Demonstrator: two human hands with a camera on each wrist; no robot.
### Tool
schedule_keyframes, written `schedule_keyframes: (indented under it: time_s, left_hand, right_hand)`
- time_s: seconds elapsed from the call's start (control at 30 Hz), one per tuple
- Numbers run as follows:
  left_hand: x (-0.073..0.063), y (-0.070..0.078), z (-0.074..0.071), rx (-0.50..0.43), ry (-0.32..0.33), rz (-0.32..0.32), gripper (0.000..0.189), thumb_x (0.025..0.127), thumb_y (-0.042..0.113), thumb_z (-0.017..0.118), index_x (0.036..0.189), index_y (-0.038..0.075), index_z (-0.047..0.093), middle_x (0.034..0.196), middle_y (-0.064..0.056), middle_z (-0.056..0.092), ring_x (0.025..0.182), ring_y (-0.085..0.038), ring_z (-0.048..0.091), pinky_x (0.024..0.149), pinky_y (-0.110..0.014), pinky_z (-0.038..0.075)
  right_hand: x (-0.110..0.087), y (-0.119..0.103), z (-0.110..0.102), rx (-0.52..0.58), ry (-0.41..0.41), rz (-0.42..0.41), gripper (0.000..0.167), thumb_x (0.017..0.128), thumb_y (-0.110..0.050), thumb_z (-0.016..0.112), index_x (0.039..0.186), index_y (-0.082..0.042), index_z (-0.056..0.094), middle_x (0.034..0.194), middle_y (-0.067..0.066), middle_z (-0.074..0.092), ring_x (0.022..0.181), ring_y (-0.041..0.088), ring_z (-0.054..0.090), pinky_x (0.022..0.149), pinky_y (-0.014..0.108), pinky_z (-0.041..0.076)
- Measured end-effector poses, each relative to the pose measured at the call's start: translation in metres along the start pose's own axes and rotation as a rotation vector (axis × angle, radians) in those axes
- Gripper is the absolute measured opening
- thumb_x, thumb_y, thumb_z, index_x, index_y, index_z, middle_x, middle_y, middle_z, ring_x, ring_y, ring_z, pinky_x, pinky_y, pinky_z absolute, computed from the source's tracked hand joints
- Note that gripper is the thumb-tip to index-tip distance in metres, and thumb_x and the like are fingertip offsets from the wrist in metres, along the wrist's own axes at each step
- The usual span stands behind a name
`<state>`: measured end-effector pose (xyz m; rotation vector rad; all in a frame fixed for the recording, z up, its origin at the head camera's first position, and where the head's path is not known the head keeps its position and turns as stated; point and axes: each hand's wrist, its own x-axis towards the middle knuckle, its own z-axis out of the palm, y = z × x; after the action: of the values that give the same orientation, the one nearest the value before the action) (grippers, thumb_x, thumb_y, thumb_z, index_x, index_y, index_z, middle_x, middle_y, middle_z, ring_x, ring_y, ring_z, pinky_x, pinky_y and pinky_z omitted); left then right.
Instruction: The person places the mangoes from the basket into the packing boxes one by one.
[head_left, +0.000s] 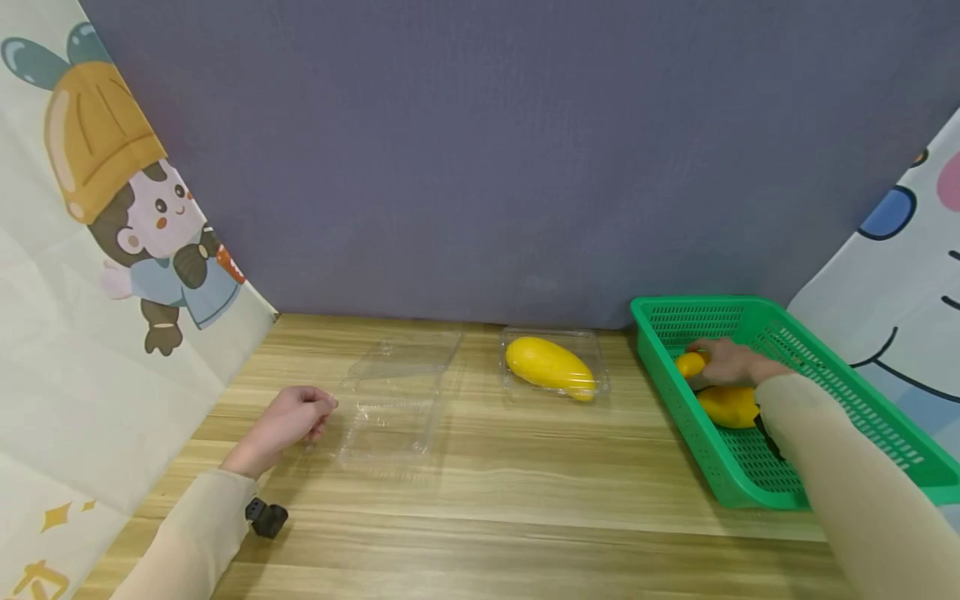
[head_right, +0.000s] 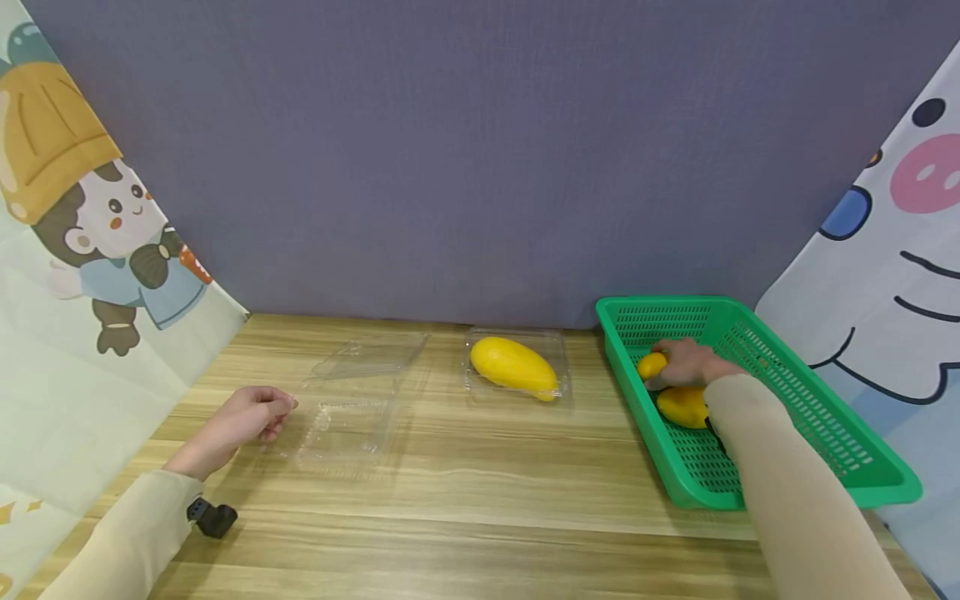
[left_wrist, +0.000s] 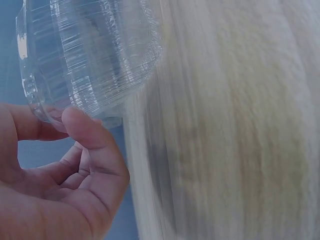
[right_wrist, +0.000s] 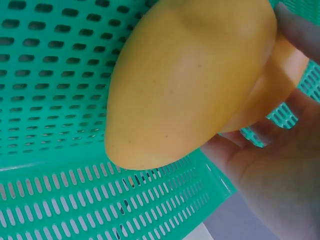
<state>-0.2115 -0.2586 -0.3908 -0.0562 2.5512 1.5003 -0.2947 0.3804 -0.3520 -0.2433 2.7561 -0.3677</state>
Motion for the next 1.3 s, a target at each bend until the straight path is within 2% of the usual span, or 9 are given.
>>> schedule_keyframes:
  time_s: [0.2, 0.33, 0.57, 0.8, 1.03, 1.13, 1.3]
  left_hand:
    - [0.0, 0.0, 0.0, 0.004, -0.003, -0.004, 0.032, 0.097, 0.018, 0.048, 0.109, -0.01, 0.052, 0.079, -0.013, 0.053, 0.066, -0.018, 0.052, 0.056, -0.03, 0.049]
    - [0.0, -0.001, -0.001, 0.007, -0.004, -0.003, 0.031, 0.097, 0.019, 0.048, 0.108, -0.01, 0.052, 0.079, -0.013, 0.053, 0.067, -0.019, 0.052, 0.057, -0.031, 0.049]
    - [0.0, -0.001, 0.0, 0.011, -0.008, 0.008, 0.03, 0.097, 0.018, 0.048, 0.106, -0.01, 0.053, 0.077, -0.012, 0.052, 0.066, -0.018, 0.051, 0.056, -0.031, 0.048]
    - [0.0, 0.001, 0.002, 0.008, -0.001, -0.001, 0.029, 0.097, 0.017, 0.048, 0.107, -0.01, 0.053, 0.078, -0.012, 0.052, 0.065, -0.018, 0.051, 0.055, -0.03, 0.048]
    - [0.0, 0.001, 0.003, -0.001, 0.002, 0.004, 0.029, 0.097, 0.017, 0.048, 0.107, -0.01, 0.053, 0.077, -0.012, 0.052, 0.064, -0.018, 0.05, 0.053, -0.029, 0.047]
    - [0.0, 0.002, 0.003, 0.001, -0.005, 0.014, 0.03, 0.097, 0.017, 0.047, 0.108, -0.01, 0.053, 0.077, -0.012, 0.052, 0.064, -0.018, 0.05, 0.053, -0.03, 0.047]
    - [-0.001, 0.003, 0.005, 0.003, -0.002, 0.022, 0.03, 0.097, 0.017, 0.047, 0.109, -0.01, 0.053, 0.077, -0.013, 0.052, 0.064, -0.018, 0.05, 0.053, -0.03, 0.047]
  right_hand:
    - [0.004, 0.0, 0.002, -0.007, -0.013, -0.002, 0.076, 0.082, -0.035, 0.066, 0.137, 0.006, 0.034, 0.122, 0.036, 0.042, 0.097, 0.042, 0.048, 0.072, 0.048, 0.045]
    - [0.005, 0.0, 0.003, 0.014, -0.017, 0.002, 0.075, 0.086, -0.04, 0.061, 0.138, 0.006, 0.033, 0.123, 0.032, 0.045, 0.098, 0.039, 0.049, 0.073, 0.045, 0.044]
    - [0.004, 0.003, 0.004, 0.117, -0.051, -0.004, 0.075, 0.088, -0.039, 0.057, 0.14, 0.008, 0.029, 0.128, 0.031, 0.042, 0.1, 0.036, 0.048, 0.077, 0.044, 0.044]
    - [-0.001, 0.006, 0.001, 0.148, -0.009, 0.015, 0.085, 0.088, -0.046, 0.056, 0.142, 0.01, 0.022, 0.135, 0.037, 0.032, 0.109, 0.044, 0.044, 0.076, 0.045, 0.045]
    - [-0.009, 0.0, -0.003, 0.226, -0.01, 0.051, 0.089, 0.086, -0.048, 0.058, 0.144, 0.006, 0.018, 0.129, 0.033, 0.037, 0.094, 0.034, 0.05, 0.06, 0.036, 0.048]
    - [-0.011, -0.002, -0.005, 0.236, -0.006, 0.06, 0.091, 0.086, -0.047, 0.059, 0.146, 0.005, 0.014, 0.125, 0.031, 0.041, 0.091, 0.03, 0.051, 0.059, 0.036, 0.049]
    - [-0.015, -0.003, -0.007, 0.245, 0.027, 0.047, 0.085, 0.086, -0.047, 0.059, 0.145, 0.002, 0.02, 0.117, 0.026, 0.047, 0.09, 0.03, 0.052, 0.059, 0.038, 0.05]
